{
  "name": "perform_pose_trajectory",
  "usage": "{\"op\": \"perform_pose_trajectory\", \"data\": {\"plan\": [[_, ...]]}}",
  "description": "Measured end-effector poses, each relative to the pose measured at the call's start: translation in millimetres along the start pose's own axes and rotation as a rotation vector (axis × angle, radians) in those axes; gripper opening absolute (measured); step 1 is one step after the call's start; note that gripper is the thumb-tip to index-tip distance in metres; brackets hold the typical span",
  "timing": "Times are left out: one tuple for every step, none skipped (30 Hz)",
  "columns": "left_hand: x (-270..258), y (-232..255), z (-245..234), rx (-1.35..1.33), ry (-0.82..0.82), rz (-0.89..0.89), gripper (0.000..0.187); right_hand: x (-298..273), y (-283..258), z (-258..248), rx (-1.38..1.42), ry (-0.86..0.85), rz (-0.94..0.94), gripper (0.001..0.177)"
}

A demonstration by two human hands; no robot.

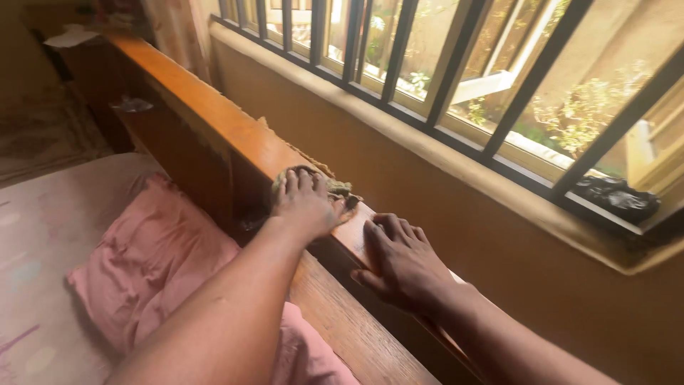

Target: The person wipes the wooden headboard of a bed with a cloth, moving along its length and sides. The camera remains in a first-person view focused on the hands and the headboard throughout the clip.

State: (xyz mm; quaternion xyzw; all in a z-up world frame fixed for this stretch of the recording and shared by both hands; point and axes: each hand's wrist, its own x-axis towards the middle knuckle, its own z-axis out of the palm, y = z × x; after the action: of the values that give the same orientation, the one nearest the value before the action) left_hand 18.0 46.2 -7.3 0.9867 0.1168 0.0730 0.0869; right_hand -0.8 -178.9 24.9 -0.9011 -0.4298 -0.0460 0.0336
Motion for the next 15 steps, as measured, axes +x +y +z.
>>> {"op": "perform_pose_trajectory", "data": {"plan": [[-7, 9, -21, 0.025, -0.085, -0.034, 0.078, 7, -3, -10, 0.026, 0.018, -0.027, 0.071], [-7, 8, -22, 0.032, -0.077, -0.037, 0.078, 26, 1, -5, 0.027, 0.028, -0.033, 0.071], [-9, 8, -21, 0.022, -0.084, -0.040, 0.078, 42, 4, 1, 0.028, 0.037, -0.063, 0.063], [-11, 8, -19, 0.012, -0.092, -0.043, 0.078, 59, 6, 7, 0.028, 0.046, -0.092, 0.055], [-4, 3, -11, 0.014, -0.092, -0.052, 0.078, 72, 4, 7, 0.031, 0.045, -0.100, 0.055], [3, -3, -4, -0.005, -0.098, -0.056, 0.075, 86, 1, 7, 0.016, 0.004, -0.104, 0.068], [15, -8, 2, -0.024, -0.095, -0.057, 0.071, 103, 0, 5, -0.006, -0.030, -0.107, 0.081], [23, -15, -2, -0.022, -0.085, -0.061, 0.071, 111, -3, 8, -0.010, -0.022, -0.114, 0.081], [27, -20, -2, -0.015, -0.087, -0.086, 0.068, 116, -7, 13, 0.079, -0.017, -0.070, 0.090], [32, -26, -1, -0.007, -0.089, -0.110, 0.065, 121, -11, 19, 0.168, -0.012, -0.025, 0.100], [41, -33, -3, -0.008, -0.089, -0.118, 0.065, 122, -12, 23, 0.169, -0.015, -0.033, 0.100], [49, -41, -4, -0.006, -0.083, -0.139, 0.070, 123, -12, 28, 0.131, 0.043, -0.016, 0.103], [53, -50, -5, 0.002, -0.081, -0.165, 0.075, 122, -15, 33, 0.102, 0.098, -0.002, 0.105], [60, -56, -8, 0.006, -0.087, -0.178, 0.075, 124, -18, 31, 0.111, 0.093, -0.013, 0.105], [65, -61, -9, 0.008, -0.081, -0.200, 0.076, 123, -19, 28, 0.124, 0.065, 0.012, 0.100]]}}
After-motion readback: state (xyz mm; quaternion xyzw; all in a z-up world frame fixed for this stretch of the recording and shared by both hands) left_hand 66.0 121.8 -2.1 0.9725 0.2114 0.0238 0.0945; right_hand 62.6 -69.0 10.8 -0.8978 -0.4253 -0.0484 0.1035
